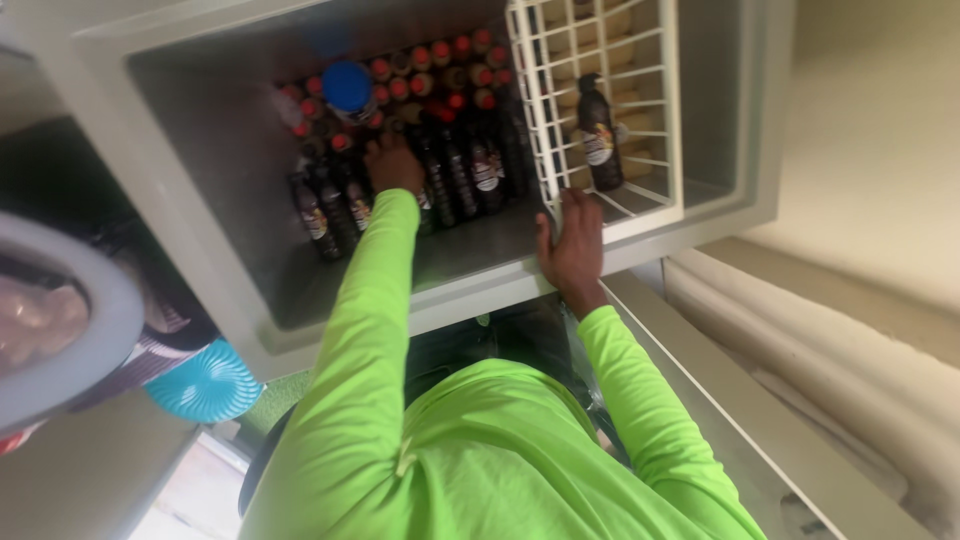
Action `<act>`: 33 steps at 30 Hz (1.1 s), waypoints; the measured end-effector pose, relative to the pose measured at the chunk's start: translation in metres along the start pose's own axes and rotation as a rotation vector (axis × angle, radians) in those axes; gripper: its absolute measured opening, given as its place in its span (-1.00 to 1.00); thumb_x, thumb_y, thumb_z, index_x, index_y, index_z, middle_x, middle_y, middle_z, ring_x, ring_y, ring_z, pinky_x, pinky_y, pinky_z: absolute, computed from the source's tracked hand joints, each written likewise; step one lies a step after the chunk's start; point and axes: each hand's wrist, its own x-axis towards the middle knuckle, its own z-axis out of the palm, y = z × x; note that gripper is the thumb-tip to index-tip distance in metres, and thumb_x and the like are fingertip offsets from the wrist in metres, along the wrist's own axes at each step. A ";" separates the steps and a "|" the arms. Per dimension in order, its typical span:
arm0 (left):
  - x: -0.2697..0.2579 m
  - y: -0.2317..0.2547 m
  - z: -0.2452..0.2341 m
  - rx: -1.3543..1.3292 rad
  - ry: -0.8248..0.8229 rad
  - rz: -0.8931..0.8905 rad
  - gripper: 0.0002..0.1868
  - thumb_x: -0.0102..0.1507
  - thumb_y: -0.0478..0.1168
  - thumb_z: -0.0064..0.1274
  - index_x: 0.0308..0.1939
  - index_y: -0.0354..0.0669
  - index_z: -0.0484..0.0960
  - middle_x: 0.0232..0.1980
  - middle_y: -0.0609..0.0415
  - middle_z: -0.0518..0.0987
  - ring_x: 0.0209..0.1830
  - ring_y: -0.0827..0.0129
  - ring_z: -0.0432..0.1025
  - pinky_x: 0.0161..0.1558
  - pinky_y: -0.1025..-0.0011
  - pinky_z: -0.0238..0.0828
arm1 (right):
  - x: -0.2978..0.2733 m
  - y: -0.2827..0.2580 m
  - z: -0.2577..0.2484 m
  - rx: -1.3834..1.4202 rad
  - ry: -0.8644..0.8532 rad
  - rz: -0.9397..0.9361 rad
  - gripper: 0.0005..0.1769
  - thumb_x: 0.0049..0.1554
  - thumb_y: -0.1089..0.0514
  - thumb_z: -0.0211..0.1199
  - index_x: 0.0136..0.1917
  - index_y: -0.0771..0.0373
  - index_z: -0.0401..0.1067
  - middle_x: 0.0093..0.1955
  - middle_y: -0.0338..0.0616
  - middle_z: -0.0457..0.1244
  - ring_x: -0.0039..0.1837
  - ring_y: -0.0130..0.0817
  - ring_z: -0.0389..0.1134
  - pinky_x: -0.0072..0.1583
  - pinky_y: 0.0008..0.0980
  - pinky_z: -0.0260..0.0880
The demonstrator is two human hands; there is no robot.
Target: The person removes multiple dark-colored bottles from a freezer compartment and places them into a white wire basket. The person handles the bottles one at a time, transferring them from the freezer floor to the basket until the basket is full.
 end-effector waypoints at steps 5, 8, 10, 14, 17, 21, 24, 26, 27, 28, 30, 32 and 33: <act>-0.014 -0.023 -0.019 -0.264 0.048 0.083 -0.58 0.12 -0.21 0.25 0.04 -0.23 0.62 0.11 -0.23 0.53 0.10 -0.13 0.46 0.11 0.08 0.41 | 0.002 -0.005 -0.004 0.034 0.027 -0.014 -0.50 0.28 0.09 0.25 0.36 0.44 0.27 0.35 0.24 0.18 0.37 0.19 0.21 0.39 0.04 0.22; -0.029 -0.032 -0.036 -0.385 -0.064 0.009 -0.67 0.00 -0.18 0.39 -0.20 -0.13 0.70 -0.08 -0.16 0.63 -0.04 -0.07 0.53 0.01 0.04 0.44 | 0.005 -0.007 -0.006 0.046 0.019 -0.019 -0.50 0.27 0.09 0.24 0.35 0.44 0.28 0.35 0.24 0.19 0.35 0.18 0.21 0.37 0.03 0.22; -0.047 -0.037 -0.045 -0.415 -0.108 0.021 -0.67 -0.08 -0.18 0.43 -0.30 -0.12 0.70 -0.16 -0.13 0.66 -0.09 -0.03 0.55 0.00 0.06 0.46 | 0.004 -0.007 -0.006 0.039 0.014 -0.022 -0.49 0.27 0.07 0.24 0.35 0.45 0.28 0.34 0.23 0.19 0.35 0.17 0.21 0.36 0.03 0.22; -0.102 -0.024 -0.068 -0.429 -0.044 0.129 -0.66 -0.14 -0.25 0.43 -0.34 -0.22 0.67 -0.19 -0.15 0.65 -0.11 -0.03 0.55 -0.02 0.16 0.51 | 0.002 0.000 -0.002 0.061 0.006 -0.043 -0.47 0.29 0.05 0.22 0.36 0.47 0.27 0.34 0.24 0.18 0.37 0.18 0.21 0.38 0.05 0.20; -0.155 0.006 -0.113 -0.569 0.090 0.128 -0.64 -0.12 -0.29 0.41 -0.29 -0.26 0.66 -0.17 -0.14 0.61 -0.15 0.04 0.56 -0.06 0.23 0.53 | 0.001 0.008 0.007 0.042 -0.020 -0.032 -0.42 0.29 0.01 0.24 0.39 0.46 0.23 0.37 0.29 0.16 0.41 0.22 0.17 0.42 0.08 0.14; -0.221 0.068 -0.212 -0.652 0.307 0.210 -0.68 -0.04 -0.35 0.38 -0.22 -0.27 0.69 -0.15 -0.06 0.60 -0.16 0.16 0.58 -0.08 0.31 0.55 | -0.006 0.012 -0.009 0.346 0.012 -0.194 -0.23 0.26 -0.02 0.30 0.53 0.44 0.10 0.49 0.32 0.08 0.52 0.24 0.07 0.51 0.09 0.06; -0.259 0.123 -0.282 -0.793 0.212 0.198 -0.69 -0.04 -0.37 0.32 -0.21 -0.28 0.68 -0.12 -0.01 0.58 -0.27 0.29 0.59 -0.22 0.40 0.58 | 0.004 0.014 -0.047 0.558 -0.045 -0.364 -0.04 0.16 -0.09 0.41 0.57 0.41 0.01 0.54 0.31 0.01 0.56 0.23 0.00 0.53 0.11 0.00; -0.269 0.155 -0.312 -0.815 0.224 0.353 -0.69 -0.01 -0.39 0.32 -0.18 -0.28 0.68 -0.11 0.00 0.56 -0.22 0.33 0.59 -0.20 0.44 0.60 | 0.009 0.016 -0.075 0.599 -0.088 -0.465 0.09 0.06 -0.14 0.50 0.58 0.40 0.00 0.56 0.28 0.00 0.57 0.23 -0.02 0.53 0.13 -0.03; -0.271 0.170 -0.321 -0.825 0.227 0.430 -0.69 0.01 -0.40 0.31 -0.17 -0.29 0.68 -0.11 0.01 0.56 -0.19 0.36 0.59 -0.19 0.46 0.61 | 0.010 0.017 -0.087 0.554 -0.107 -0.474 0.05 0.04 -0.12 0.52 0.55 0.37 0.06 0.52 0.24 0.05 0.55 0.21 0.02 0.51 0.12 -0.01; -0.267 0.185 -0.325 -0.820 0.224 0.471 -0.69 0.01 -0.40 0.31 -0.16 -0.28 0.69 -0.12 0.02 0.57 -0.19 0.36 0.58 -0.18 0.47 0.60 | 0.017 0.021 -0.096 0.505 -0.116 -0.491 0.00 0.01 -0.10 0.54 0.52 0.34 0.13 0.47 0.20 0.09 0.53 0.20 0.06 0.50 0.11 0.02; -0.255 0.211 -0.326 -0.810 0.219 0.553 -0.68 0.01 -0.41 0.31 -0.15 -0.26 0.72 -0.14 0.04 0.58 -0.19 0.38 0.58 -0.15 0.48 0.59 | 0.032 0.034 -0.108 0.458 -0.103 -0.499 -0.13 -0.02 -0.04 0.55 0.42 0.29 0.24 0.38 0.09 0.18 0.47 0.13 0.14 0.46 0.07 0.09; -0.239 0.233 -0.315 -0.914 0.207 0.577 -0.70 0.05 -0.42 0.29 -0.12 -0.26 0.72 -0.13 0.03 0.58 -0.19 0.41 0.58 -0.14 0.50 0.60 | 0.046 0.050 -0.115 0.464 -0.070 -0.477 -0.31 -0.05 0.05 0.51 0.30 0.24 0.34 0.28 -0.02 0.27 0.37 0.02 0.24 0.42 0.00 0.18; -0.231 0.243 -0.306 -0.968 0.197 0.585 -0.70 0.07 -0.42 0.28 -0.10 -0.26 0.72 -0.12 0.03 0.58 -0.19 0.42 0.58 -0.13 0.51 0.60 | 0.052 0.058 -0.117 0.459 -0.101 -0.416 -0.35 -0.06 0.04 0.52 0.23 0.26 0.37 0.19 -0.01 0.27 0.29 0.02 0.24 0.34 -0.04 0.20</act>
